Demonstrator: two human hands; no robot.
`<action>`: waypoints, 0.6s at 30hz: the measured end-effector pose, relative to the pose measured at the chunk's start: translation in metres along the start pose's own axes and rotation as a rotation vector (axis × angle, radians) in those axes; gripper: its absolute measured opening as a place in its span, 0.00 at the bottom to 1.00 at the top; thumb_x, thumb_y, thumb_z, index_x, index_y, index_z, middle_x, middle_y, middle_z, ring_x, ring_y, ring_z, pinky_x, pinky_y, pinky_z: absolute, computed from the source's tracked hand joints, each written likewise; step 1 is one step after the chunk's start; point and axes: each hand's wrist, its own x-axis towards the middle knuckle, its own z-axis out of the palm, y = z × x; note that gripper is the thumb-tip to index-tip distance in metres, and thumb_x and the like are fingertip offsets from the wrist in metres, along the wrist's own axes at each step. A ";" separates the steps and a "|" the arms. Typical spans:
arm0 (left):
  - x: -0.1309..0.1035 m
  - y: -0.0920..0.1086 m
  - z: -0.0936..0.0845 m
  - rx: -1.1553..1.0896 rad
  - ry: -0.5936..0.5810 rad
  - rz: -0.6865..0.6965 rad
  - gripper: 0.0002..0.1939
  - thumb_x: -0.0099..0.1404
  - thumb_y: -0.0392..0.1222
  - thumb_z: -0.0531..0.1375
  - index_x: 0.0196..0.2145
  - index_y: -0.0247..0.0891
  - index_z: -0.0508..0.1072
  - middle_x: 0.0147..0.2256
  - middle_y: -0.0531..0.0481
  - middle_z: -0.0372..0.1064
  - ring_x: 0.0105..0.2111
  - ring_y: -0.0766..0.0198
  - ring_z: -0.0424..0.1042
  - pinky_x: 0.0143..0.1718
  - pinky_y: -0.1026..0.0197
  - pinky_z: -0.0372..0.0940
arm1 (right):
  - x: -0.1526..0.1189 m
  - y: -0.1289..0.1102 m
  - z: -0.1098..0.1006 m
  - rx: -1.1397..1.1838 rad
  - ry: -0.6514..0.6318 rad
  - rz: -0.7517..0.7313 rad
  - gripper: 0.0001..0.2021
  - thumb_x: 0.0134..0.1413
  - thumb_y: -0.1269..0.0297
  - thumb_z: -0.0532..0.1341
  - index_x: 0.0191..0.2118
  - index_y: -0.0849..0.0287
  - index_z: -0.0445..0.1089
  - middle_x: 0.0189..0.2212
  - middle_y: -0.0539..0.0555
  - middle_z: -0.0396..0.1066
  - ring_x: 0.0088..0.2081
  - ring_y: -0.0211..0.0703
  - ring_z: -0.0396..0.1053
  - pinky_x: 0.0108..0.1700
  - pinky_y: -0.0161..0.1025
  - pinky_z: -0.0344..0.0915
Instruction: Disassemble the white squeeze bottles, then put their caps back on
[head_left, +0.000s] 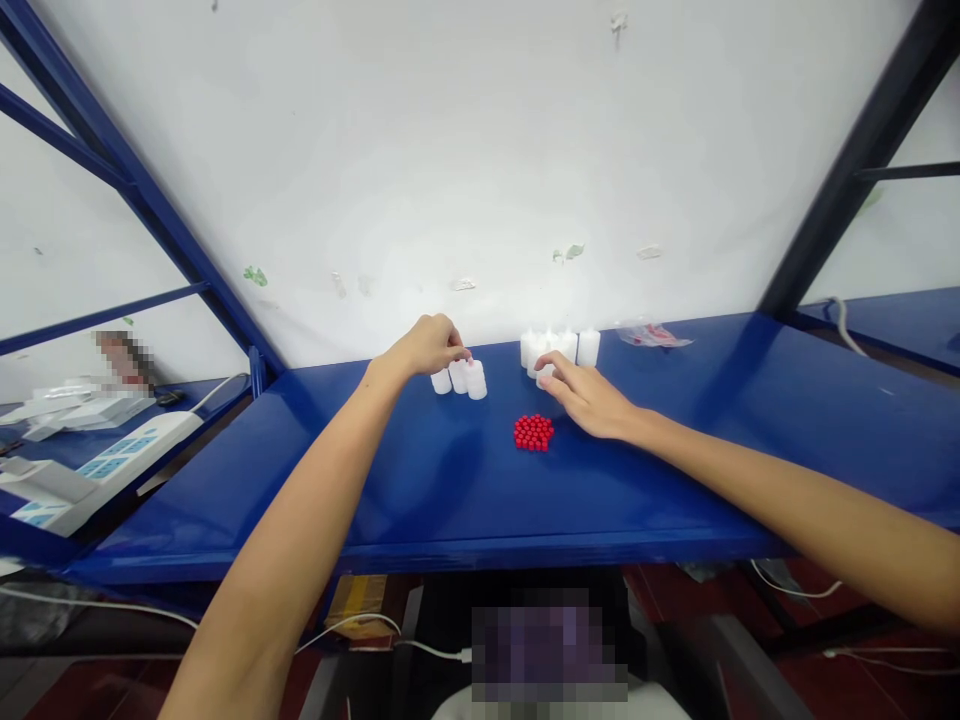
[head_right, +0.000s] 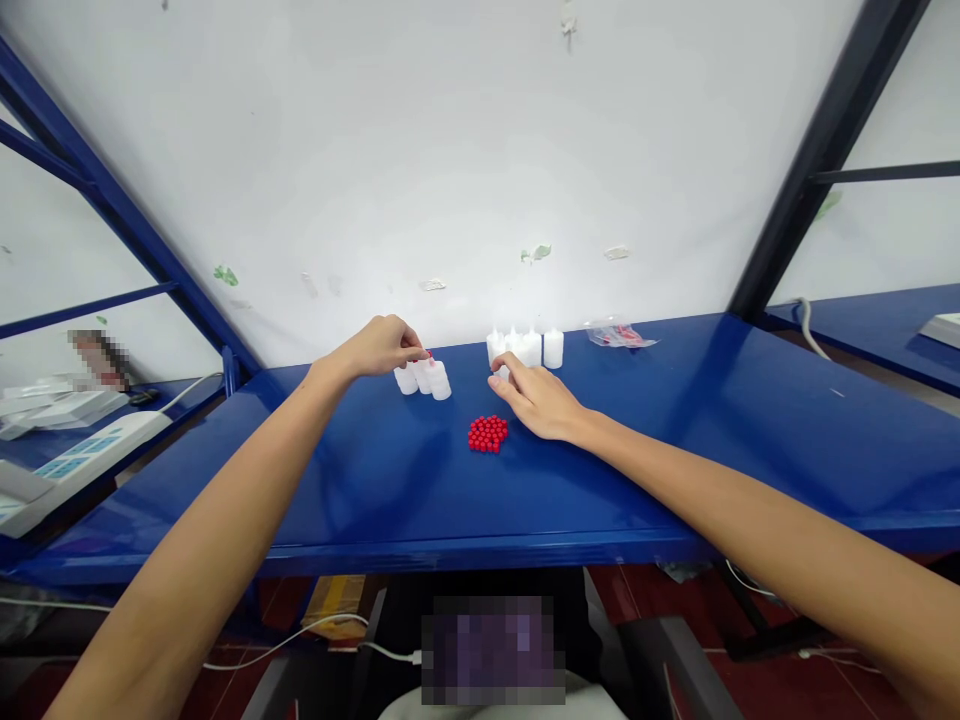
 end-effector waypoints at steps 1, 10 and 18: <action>-0.002 0.001 0.000 -0.023 0.042 0.031 0.08 0.59 0.40 0.63 0.26 0.36 0.81 0.23 0.45 0.75 0.24 0.62 0.70 0.26 0.60 0.60 | 0.000 0.000 0.000 0.033 0.007 -0.003 0.19 0.67 0.49 0.46 0.50 0.57 0.61 0.22 0.47 0.62 0.26 0.43 0.62 0.33 0.40 0.54; -0.013 0.034 0.041 -0.230 0.416 0.475 0.06 0.65 0.39 0.63 0.33 0.36 0.78 0.31 0.49 0.77 0.30 0.67 0.71 0.34 0.62 0.65 | 0.007 0.005 0.009 0.626 -0.034 0.020 0.14 0.45 0.71 0.54 0.41 0.54 0.58 0.32 0.50 0.67 0.33 0.41 0.64 0.37 0.41 0.63; -0.013 0.047 0.090 -0.379 0.630 0.535 0.04 0.67 0.39 0.62 0.35 0.37 0.77 0.31 0.50 0.76 0.30 0.68 0.71 0.33 0.63 0.66 | 0.009 0.005 0.004 0.520 0.098 -0.092 0.08 0.57 0.59 0.62 0.39 0.54 0.77 0.49 0.55 0.73 0.52 0.49 0.70 0.58 0.54 0.62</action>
